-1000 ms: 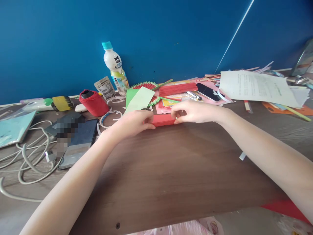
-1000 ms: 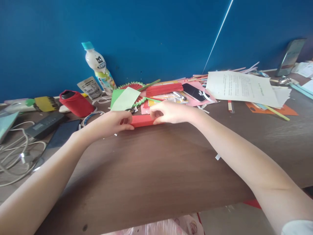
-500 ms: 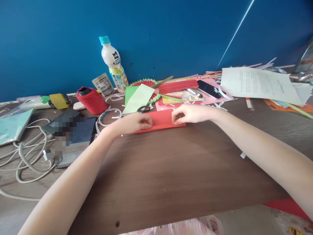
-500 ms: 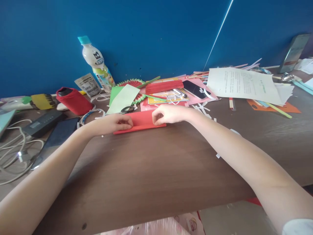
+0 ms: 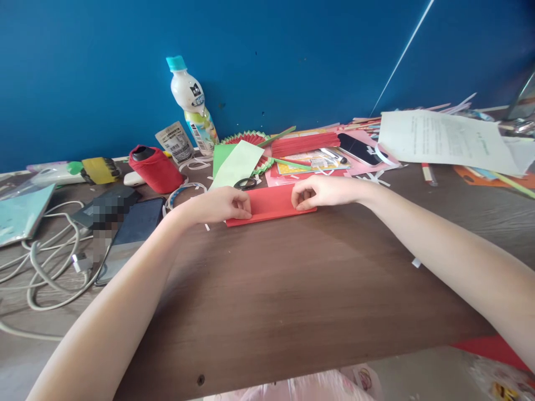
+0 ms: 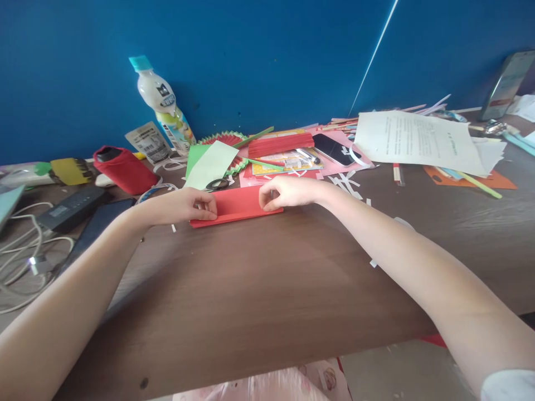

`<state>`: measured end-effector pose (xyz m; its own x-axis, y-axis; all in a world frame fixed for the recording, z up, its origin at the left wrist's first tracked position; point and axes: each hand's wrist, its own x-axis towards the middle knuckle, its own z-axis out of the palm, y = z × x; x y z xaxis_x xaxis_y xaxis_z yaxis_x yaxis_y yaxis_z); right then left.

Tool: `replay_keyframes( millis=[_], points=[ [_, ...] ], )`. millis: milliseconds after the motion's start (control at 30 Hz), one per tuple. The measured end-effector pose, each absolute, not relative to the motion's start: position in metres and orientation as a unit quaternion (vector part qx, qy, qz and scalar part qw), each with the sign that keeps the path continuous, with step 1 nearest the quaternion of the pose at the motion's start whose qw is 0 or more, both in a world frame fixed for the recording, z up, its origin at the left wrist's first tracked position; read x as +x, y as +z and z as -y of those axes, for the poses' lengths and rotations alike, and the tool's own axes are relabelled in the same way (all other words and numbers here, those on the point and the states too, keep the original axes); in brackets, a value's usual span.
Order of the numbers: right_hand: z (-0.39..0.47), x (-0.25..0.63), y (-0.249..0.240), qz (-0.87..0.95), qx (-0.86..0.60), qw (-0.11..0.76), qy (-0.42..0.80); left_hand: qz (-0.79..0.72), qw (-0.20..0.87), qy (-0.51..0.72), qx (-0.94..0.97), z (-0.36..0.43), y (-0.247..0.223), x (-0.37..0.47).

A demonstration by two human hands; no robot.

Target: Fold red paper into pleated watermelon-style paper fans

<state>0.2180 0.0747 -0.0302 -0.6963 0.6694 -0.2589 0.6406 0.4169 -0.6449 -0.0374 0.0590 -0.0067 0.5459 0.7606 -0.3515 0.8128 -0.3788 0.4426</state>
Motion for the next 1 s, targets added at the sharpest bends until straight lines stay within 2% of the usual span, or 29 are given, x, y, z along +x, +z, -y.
replay_keyframes(
  millis=[1000],
  points=[
    [-0.076, 0.218, -0.037, 0.833, -0.384, 0.031, 0.396, -0.445, 0.318, -0.062, 0.835, -0.066, -0.019, -0.043]
  ],
)
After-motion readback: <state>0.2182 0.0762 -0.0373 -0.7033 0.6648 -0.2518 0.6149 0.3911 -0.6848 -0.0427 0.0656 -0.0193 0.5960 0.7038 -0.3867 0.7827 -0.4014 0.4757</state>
